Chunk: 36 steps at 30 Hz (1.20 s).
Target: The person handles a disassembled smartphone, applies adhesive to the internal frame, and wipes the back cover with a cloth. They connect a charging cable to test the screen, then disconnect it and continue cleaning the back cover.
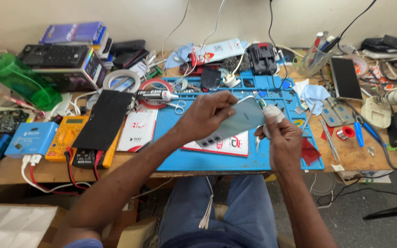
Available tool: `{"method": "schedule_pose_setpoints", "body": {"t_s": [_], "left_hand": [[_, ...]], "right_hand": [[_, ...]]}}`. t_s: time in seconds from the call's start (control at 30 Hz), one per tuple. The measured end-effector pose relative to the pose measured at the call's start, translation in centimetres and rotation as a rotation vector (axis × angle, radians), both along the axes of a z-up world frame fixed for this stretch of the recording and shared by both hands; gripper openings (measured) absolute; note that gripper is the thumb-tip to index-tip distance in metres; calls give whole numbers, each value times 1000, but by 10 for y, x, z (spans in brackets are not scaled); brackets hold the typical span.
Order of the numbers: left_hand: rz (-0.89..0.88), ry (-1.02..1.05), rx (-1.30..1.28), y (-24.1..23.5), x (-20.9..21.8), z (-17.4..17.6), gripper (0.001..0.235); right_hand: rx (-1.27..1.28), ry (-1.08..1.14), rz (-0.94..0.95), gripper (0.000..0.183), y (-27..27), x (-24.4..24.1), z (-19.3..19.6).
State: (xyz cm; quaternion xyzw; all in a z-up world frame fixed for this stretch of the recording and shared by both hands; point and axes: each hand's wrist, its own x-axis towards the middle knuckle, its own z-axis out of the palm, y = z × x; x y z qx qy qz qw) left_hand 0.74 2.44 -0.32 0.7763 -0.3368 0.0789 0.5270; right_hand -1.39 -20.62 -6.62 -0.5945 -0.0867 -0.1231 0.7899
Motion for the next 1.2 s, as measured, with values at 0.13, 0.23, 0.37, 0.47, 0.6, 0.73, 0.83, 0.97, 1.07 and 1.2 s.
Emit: {"method": "schedule_pose_setpoints", "body": {"t_s": [0.13,0.23,0.37,0.47,0.6,0.73,0.83,0.97,1.07,1.2], "left_hand": [[203,-177,410,3,4,2,14],[213,-136,605,-1,2,-9,13],[190,-123,645,-6,3,-18,14],[192,-160,639,-4,3,-16,18],[208,-149,643,24,-4,-12,21],[291,-155,610,48,-12,-21,16],[318,-157,561,48,-14,-32,14],[295,-194,506,49,-9,-37,13],[301,-162,509,50,-9,-37,14],[291,-174,492,48,-10,-37,14]], "right_hand": [[-331,-102,-111,22,-16,2,8],[-662,-233,-131,22,-18,-7,4],[-896,-489,-101,33,-5,-1,9],[-1008,-449,-4,28,5,9,19],[-1038,-384,52,17,6,15,31],[-1068,-398,98,13,6,23,34],[-1111,-455,132,21,12,30,38],[-1186,-435,139,30,20,35,44],[-1202,-459,146,38,32,36,47],[-1220,-479,175,33,57,37,45]]}}
